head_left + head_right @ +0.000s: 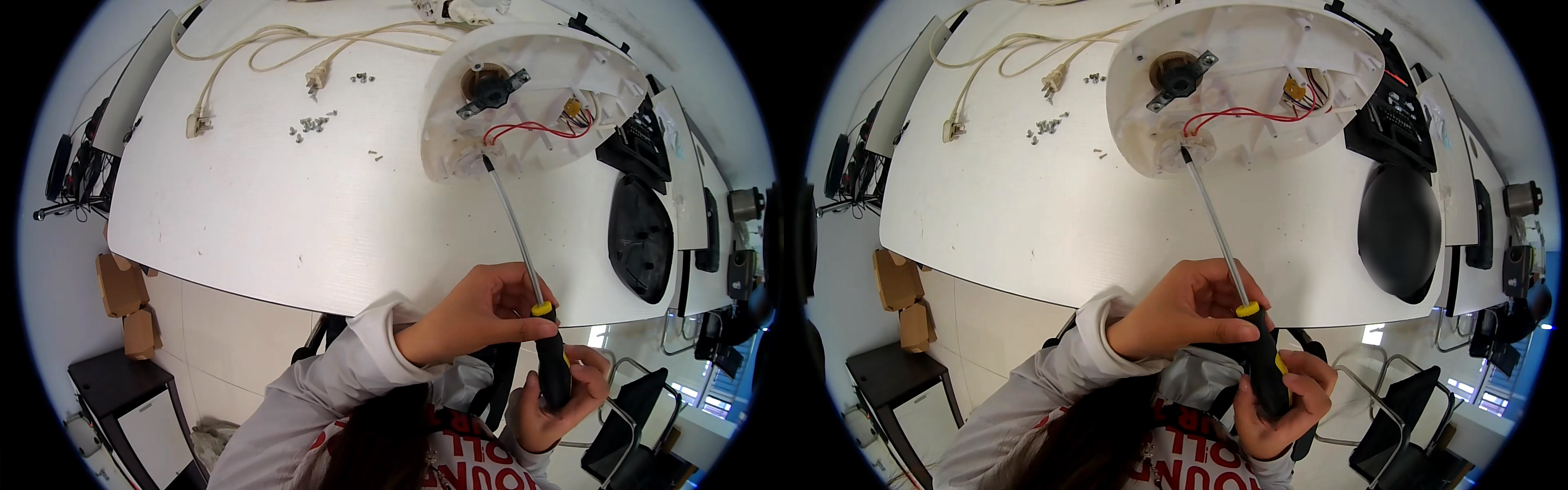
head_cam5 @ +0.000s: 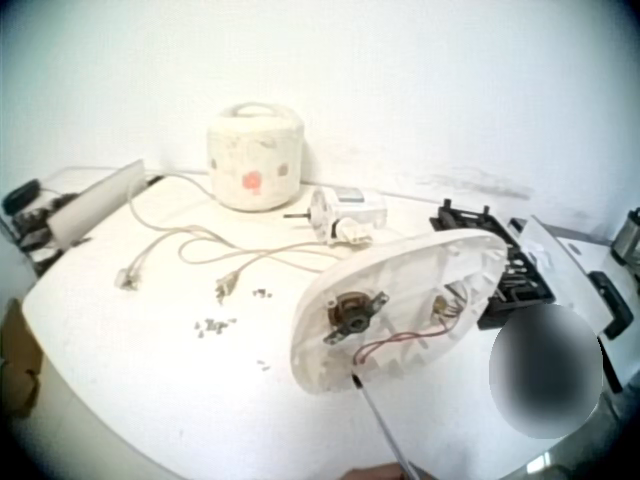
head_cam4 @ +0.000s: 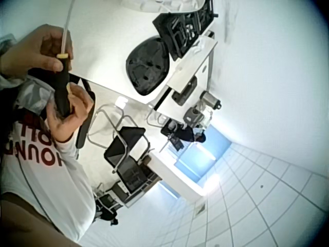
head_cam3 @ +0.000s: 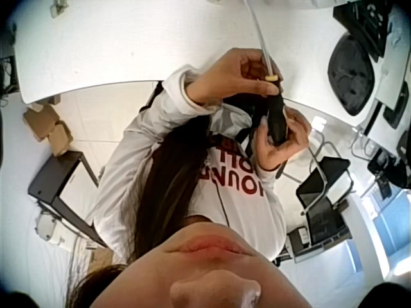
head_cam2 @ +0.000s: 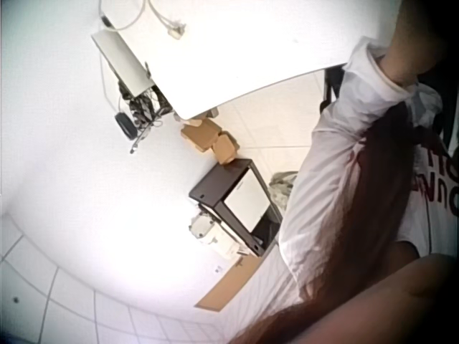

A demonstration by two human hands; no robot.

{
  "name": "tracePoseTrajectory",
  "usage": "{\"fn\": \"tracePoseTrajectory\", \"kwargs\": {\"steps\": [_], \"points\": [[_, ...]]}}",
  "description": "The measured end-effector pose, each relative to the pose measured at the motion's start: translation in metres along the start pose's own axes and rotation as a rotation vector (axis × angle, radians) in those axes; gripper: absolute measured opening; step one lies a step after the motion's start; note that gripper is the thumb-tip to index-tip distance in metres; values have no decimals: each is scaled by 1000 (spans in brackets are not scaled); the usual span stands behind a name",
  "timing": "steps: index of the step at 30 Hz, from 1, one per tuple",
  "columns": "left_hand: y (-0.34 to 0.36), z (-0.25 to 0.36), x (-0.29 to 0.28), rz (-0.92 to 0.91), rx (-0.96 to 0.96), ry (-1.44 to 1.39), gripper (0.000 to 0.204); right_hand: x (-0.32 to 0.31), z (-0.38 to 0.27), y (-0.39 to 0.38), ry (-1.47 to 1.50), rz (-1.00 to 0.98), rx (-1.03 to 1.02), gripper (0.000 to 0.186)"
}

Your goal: The person uses a screwdriver to tighten screws on the internal components of a disassembled white appliance. They repeatedly pick up screws from the table and secure them into the device's housing while holding the unit steady.

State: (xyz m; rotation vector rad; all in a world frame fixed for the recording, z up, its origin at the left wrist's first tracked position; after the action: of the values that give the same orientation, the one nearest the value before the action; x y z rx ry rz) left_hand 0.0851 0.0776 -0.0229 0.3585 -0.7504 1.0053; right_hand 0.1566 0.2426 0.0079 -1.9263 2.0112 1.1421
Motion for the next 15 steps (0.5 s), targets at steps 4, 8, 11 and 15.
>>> {"fn": "tracePoseTrajectory", "kwargs": {"steps": [4, 8, 11, 15], "points": [[3, -4, 1, 29, -31, -29, 36, 4, 2, -5, 81, 57, 126, 52], [2, -5, 5, -45, 73, -34, 34, -1, 5, -12, 116, 61, 272, 52], [-2, 4, 6, -67, 20, -44, 32, -5, 9, -11, 98, 34, 277, 53], [-2, 5, 4, -44, -82, -87, 32, -2, -3, 8, -60, -26, 32, 58]]}}
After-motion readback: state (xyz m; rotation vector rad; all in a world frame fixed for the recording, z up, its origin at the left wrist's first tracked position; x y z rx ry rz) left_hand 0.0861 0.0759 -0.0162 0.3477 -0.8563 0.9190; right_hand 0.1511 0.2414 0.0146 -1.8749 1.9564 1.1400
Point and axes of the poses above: each hand's wrist, its own y-axis towards the middle knuckle, its own x-axis out of the palm, z = x × y, the point moved 2 cm from there along y, towards the middle knuckle, and after that the axes turned 1 degree about -y, right-handed, at the moved point
